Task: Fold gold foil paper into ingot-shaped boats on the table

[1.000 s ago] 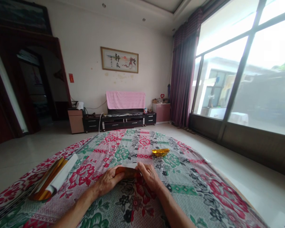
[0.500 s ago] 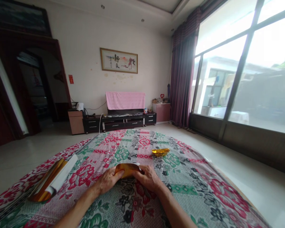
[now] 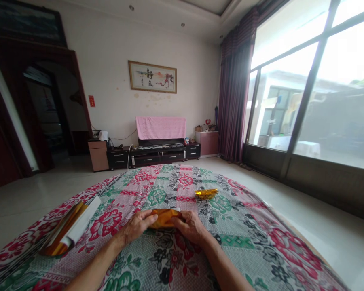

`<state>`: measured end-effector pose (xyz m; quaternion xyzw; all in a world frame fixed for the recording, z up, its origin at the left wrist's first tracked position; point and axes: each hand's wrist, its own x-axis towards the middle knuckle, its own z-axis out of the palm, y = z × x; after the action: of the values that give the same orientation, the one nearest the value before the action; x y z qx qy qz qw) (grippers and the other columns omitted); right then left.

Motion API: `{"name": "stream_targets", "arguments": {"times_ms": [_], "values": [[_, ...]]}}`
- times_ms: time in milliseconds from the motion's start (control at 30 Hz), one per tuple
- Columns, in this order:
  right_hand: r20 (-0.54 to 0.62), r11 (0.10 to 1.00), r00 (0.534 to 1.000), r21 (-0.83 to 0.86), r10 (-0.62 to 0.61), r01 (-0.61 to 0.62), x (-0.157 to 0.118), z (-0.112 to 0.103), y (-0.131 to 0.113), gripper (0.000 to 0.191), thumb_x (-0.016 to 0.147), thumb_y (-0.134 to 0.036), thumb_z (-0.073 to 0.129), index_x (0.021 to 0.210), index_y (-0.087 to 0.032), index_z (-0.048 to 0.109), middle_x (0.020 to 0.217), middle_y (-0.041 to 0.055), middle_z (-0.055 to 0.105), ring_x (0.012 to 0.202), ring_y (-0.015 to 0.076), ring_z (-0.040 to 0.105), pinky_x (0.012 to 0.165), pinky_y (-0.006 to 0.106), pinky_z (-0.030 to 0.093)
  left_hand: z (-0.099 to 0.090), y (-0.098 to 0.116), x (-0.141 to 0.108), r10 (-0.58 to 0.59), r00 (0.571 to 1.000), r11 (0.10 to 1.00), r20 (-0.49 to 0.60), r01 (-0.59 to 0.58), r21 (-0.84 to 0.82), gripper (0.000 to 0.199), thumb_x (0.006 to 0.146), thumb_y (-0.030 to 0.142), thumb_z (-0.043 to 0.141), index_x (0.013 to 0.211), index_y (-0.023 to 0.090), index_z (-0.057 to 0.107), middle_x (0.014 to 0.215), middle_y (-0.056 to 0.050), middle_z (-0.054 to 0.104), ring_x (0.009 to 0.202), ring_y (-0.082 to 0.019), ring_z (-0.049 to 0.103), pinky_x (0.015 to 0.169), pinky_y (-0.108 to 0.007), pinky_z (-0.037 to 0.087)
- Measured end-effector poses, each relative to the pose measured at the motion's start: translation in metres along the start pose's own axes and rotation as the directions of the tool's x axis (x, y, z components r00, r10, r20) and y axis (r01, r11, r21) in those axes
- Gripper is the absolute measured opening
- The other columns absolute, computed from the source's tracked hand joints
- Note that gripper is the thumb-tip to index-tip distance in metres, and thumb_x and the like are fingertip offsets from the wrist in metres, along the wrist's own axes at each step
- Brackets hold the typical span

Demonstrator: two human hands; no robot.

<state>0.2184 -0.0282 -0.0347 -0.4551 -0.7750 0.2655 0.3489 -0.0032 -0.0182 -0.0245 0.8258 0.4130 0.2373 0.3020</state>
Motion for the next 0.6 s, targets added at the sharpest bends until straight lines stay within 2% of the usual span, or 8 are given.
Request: {"name": "stream_targets", "arguments": {"times_ms": [100,200,367,500,600], "values": [[-0.014,1.000,1.000,-0.028,0.014,-0.015,-0.001,-0.001,0.001,0.030,0.081,-0.036,0.047,0.066,-0.014,0.058,0.055,-0.0033,0.047,0.051,0.0088,0.039,0.048,0.020,0.029,-0.001,0.000,-0.001,-0.002,1.000,0.975,-0.013,-0.001,-0.223,0.040,0.085,0.034,0.039,0.119,0.022,0.056,0.107,0.000,0.066,0.098,-0.018,0.059,0.085,-0.027,0.045],[-0.003,1.000,1.000,-0.022,-0.005,0.005,-0.001,-0.004,0.000,0.029,0.081,-0.037,0.048,0.067,-0.013,0.058,0.058,-0.0031,0.048,0.053,0.0090,0.040,0.050,0.020,0.029,-0.002,0.004,-0.003,0.031,0.999,0.961,-0.011,-0.033,-0.274,0.039,0.082,0.030,0.044,0.116,0.021,0.058,0.107,0.000,0.065,0.100,-0.019,0.057,0.087,-0.028,0.043],[0.009,1.000,1.000,-0.002,-0.027,0.027,0.000,-0.006,-0.003,0.037,0.085,-0.038,0.040,0.064,-0.013,0.058,0.057,-0.0025,0.047,0.054,0.0091,0.040,0.050,0.020,0.029,-0.003,0.009,-0.004,0.066,0.997,0.966,-0.032,-0.072,-0.249,0.037,0.077,0.024,0.047,0.109,0.019,0.064,0.113,-0.002,0.062,0.100,-0.019,0.056,0.088,-0.025,0.041],[-0.010,0.996,0.998,-0.070,-0.058,0.058,0.001,-0.003,-0.005,0.032,0.083,-0.030,0.043,0.060,-0.013,0.058,0.057,-0.0018,0.050,0.054,0.0092,0.043,0.050,0.020,0.029,-0.002,0.010,-0.003,0.063,0.996,0.979,-0.056,-0.072,-0.190,0.036,0.072,0.021,0.050,0.105,0.020,0.066,0.109,-0.002,0.063,0.099,-0.019,0.056,0.087,-0.024,0.041],[-0.025,0.990,0.994,-0.091,-0.110,0.108,0.001,-0.001,-0.005,0.027,0.081,-0.025,0.045,0.064,-0.013,0.062,0.062,-0.0003,0.057,0.059,0.0107,0.049,0.055,0.020,0.033,-0.001,0.012,-0.003,0.039,0.996,0.988,-0.081,-0.051,-0.147,0.036,0.071,0.020,0.050,0.103,0.020,0.066,0.103,-0.002,0.065,0.096,-0.019,0.057,0.083,-0.023,0.042]]}}
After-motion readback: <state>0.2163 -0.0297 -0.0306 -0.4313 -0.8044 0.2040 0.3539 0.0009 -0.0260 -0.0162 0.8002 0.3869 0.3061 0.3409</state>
